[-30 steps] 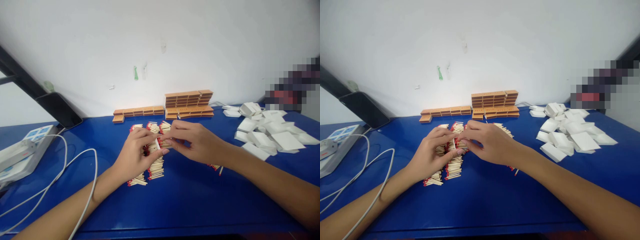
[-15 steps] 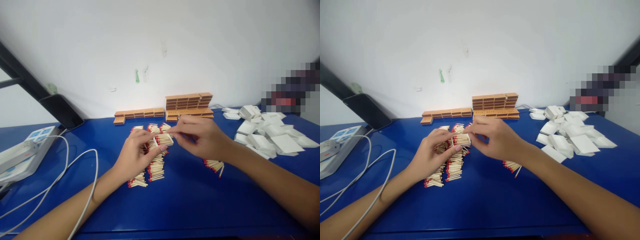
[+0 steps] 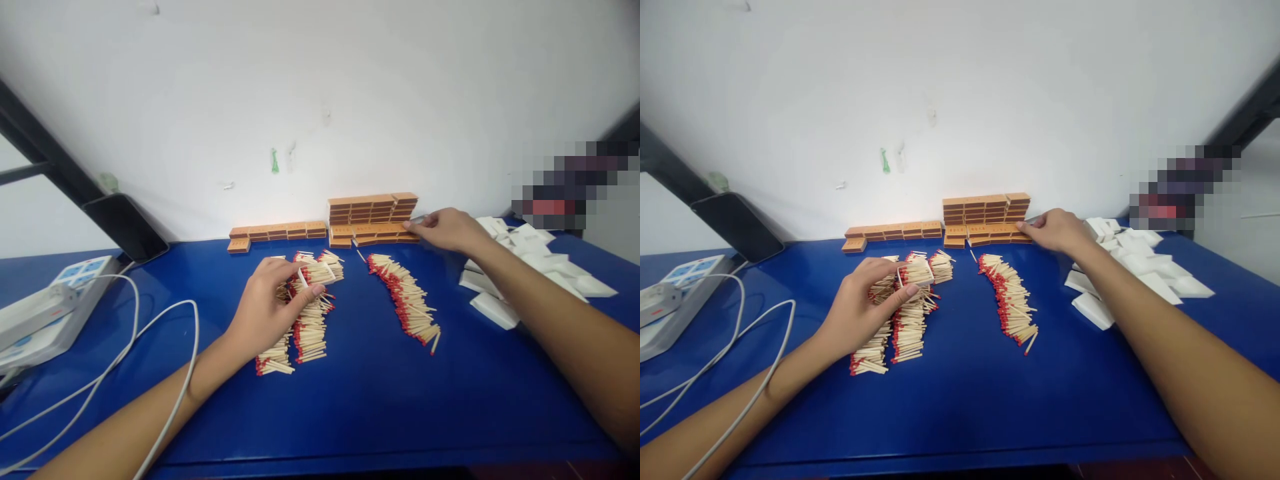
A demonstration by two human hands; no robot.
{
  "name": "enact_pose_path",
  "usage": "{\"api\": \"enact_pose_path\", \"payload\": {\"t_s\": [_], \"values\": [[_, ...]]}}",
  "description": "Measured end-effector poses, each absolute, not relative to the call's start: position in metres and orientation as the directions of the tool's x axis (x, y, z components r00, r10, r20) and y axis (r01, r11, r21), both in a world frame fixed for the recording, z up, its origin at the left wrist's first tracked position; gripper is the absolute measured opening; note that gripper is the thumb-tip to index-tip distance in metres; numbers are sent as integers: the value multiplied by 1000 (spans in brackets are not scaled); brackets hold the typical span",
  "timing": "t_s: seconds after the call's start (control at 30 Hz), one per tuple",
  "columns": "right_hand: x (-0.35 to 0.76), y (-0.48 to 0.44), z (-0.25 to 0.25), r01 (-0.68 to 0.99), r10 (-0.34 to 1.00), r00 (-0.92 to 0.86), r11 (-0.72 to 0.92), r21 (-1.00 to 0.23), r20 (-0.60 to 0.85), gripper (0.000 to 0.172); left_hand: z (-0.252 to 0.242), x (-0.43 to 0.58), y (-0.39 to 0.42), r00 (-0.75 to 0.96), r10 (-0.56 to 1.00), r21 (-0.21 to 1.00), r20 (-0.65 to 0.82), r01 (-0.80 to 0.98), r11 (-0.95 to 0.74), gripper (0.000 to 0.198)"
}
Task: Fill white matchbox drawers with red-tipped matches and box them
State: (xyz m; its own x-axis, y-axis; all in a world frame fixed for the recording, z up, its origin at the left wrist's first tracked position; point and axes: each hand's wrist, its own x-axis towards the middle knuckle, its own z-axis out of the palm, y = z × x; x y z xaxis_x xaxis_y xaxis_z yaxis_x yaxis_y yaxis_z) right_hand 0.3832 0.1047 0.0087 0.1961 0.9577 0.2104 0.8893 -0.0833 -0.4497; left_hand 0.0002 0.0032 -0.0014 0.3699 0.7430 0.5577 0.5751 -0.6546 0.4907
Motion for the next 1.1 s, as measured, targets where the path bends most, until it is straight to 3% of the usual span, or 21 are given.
{"api": "enact_pose_path", "payload": {"t_s": [0.27,0.4,0.43,0.53,0.67,0.73,1.1], "values": [[373,99,15,766,922,347,-171,-619,174,33,-2,-1,4,356,735,487,577,573,-660,32],[362,92,33,681,897,365,-74,-729,250,30,-5,-2,5,296,736,497,609,580,-645,34],[353,88,37,637,901,347,-22,-770,261,30,-6,-2,6,276,738,508,616,577,-640,35],[315,68,43,303,955,226,116,-946,190,28,-6,-3,7,234,752,543,616,566,-621,34],[263,36,33,224,986,-135,130,-966,102,39,-5,-2,7,187,760,562,623,568,-601,32],[247,25,27,188,972,-213,137,-973,96,40,-4,-2,6,182,757,561,628,568,-602,32],[239,25,12,51,964,-231,149,-987,134,40,-3,-3,8,273,773,616,573,478,-626,30]]}}
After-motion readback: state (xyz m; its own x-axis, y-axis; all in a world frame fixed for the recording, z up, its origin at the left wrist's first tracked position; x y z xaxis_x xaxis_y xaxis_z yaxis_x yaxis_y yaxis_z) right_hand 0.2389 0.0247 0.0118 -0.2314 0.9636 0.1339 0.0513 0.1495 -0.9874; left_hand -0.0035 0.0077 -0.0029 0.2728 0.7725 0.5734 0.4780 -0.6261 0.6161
